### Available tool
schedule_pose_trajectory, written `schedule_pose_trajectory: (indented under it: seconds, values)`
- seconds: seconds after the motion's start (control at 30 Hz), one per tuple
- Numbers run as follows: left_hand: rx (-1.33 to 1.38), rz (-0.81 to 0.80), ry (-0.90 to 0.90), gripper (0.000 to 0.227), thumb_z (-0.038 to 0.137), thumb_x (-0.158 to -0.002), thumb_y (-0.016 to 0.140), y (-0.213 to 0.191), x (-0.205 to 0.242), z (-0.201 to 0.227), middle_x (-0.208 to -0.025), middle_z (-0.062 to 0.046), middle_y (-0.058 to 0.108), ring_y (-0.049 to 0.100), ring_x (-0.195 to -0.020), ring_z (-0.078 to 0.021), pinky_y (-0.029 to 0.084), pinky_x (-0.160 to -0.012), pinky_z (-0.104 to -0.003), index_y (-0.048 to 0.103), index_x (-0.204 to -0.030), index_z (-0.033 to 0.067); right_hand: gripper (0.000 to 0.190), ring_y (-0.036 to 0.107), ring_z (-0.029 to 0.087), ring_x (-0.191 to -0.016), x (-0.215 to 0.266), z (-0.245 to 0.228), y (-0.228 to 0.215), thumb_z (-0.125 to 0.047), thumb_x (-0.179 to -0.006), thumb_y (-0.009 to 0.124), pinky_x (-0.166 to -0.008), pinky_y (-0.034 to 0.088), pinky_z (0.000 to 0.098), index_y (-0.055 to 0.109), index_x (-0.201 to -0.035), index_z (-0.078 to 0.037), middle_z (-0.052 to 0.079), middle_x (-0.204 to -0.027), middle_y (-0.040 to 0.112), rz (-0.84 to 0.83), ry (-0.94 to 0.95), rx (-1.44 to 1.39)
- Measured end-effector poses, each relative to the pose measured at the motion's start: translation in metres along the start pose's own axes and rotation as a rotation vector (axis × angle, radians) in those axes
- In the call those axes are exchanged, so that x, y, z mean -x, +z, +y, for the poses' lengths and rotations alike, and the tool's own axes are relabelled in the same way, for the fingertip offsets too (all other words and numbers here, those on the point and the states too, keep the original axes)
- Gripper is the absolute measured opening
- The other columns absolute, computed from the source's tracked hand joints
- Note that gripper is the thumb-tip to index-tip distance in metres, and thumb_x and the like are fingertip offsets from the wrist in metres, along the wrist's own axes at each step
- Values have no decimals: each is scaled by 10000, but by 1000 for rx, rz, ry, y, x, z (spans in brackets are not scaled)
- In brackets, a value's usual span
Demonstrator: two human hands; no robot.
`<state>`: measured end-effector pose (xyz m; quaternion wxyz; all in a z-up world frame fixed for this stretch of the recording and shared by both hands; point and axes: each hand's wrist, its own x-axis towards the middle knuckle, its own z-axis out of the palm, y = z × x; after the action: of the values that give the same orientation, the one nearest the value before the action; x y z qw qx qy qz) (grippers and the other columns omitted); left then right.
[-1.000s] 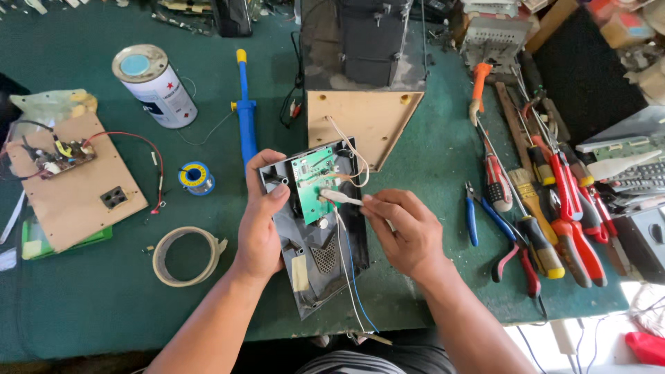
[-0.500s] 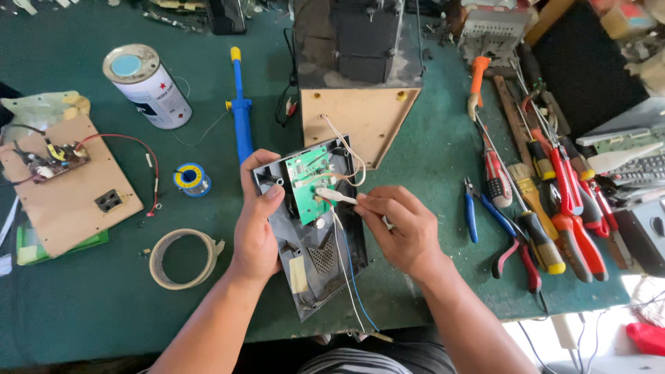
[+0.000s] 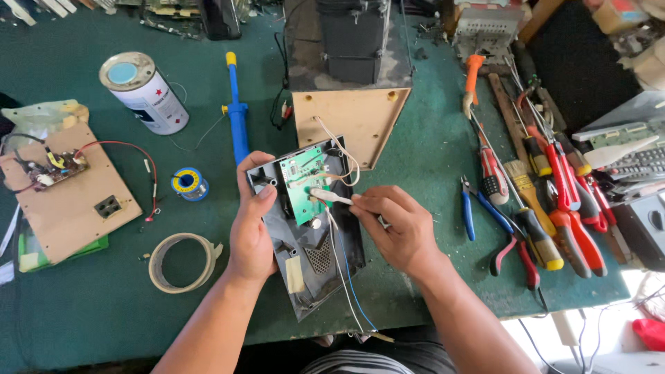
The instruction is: The person applies a substance from a can onto a circuit board inside a black casing, then uses a pen-like tool to manipulate the board. They connect wires between the board and a separate wooden board with electronics, then place the casing into a larger wooden enclosure.
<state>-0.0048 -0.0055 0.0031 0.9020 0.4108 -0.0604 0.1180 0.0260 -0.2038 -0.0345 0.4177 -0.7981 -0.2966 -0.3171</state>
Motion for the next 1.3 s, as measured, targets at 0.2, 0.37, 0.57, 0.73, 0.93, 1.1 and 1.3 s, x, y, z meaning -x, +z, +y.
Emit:
schedule_pose_trajectory:
  seconds: [0.2, 0.37, 0.57, 0.73, 0.93, 1.1, 1.3]
  values:
    - [20, -19, 4, 456, 225, -999, 592, 3, -3, 4, -1077, -98, 547, 588, -946, -181, 541, -948, -349, 444, -1403, 73, 62, 739, 240, -694, 1, 0, 0, -63, -919, 832, -595, 598, 298, 808, -966, -96, 64, -925, 785, 12, 21, -17]
    - [74, -26, 3, 455, 247, -1005, 596, -2, -6, 0, -1065, -126, 593, 625, -934, -200, 569, -913, -384, 447, -1399, 74, 58, 757, 287, -732, -2, 4, 0, -46, -915, 834, -610, 604, 346, 806, -954, -78, 101, -913, 781, 12, -11, -20]
    - [102, -1, -27, 448, 273, -1013, 601, -4, -8, -1, -1008, -127, 622, 658, -889, -207, 607, -855, -400, 458, -1388, 73, 51, 772, 312, -766, 2, 9, 0, -50, -925, 831, -604, 597, 349, 784, -932, -67, 109, -891, 772, 0, 13, -61]
    - [99, -8, -29, 445, 268, -1010, 614, -4, -9, 3, -967, -139, 637, 664, -857, -208, 609, -834, -374, 469, -1375, 59, 58, 761, 311, -752, 0, 6, 2, -76, -925, 838, -617, 595, 356, 786, -950, -75, 106, -911, 776, -3, 17, -74]
    - [78, -12, -49, 442, 295, -1013, 605, -10, -10, -2, -959, -128, 640, 678, -857, -203, 627, -819, -387, 473, -1372, 74, 72, 796, 320, -810, 3, 7, 3, -72, -914, 855, -659, 620, 345, 795, -953, -63, 100, -890, 772, 14, 38, -81]
    - [68, -14, -36, 430, 289, -1021, 604, -13, -13, -5, -945, -124, 636, 677, -842, -200, 629, -810, -380, 472, -1366, 69, 66, 800, 300, -824, 3, 1, 7, -86, -915, 859, -699, 630, 350, 796, -936, -80, 85, -897, 774, -12, 53, -80]
    - [61, -16, -31, 433, 313, -1032, 598, -4, -9, -1, -975, -87, 607, 650, -845, -168, 611, -813, -350, 465, -1373, 81, 50, 802, 272, -838, 8, 14, -1, -94, -928, 840, -715, 631, 344, 791, -921, -89, 57, -893, 773, -16, 72, -73]
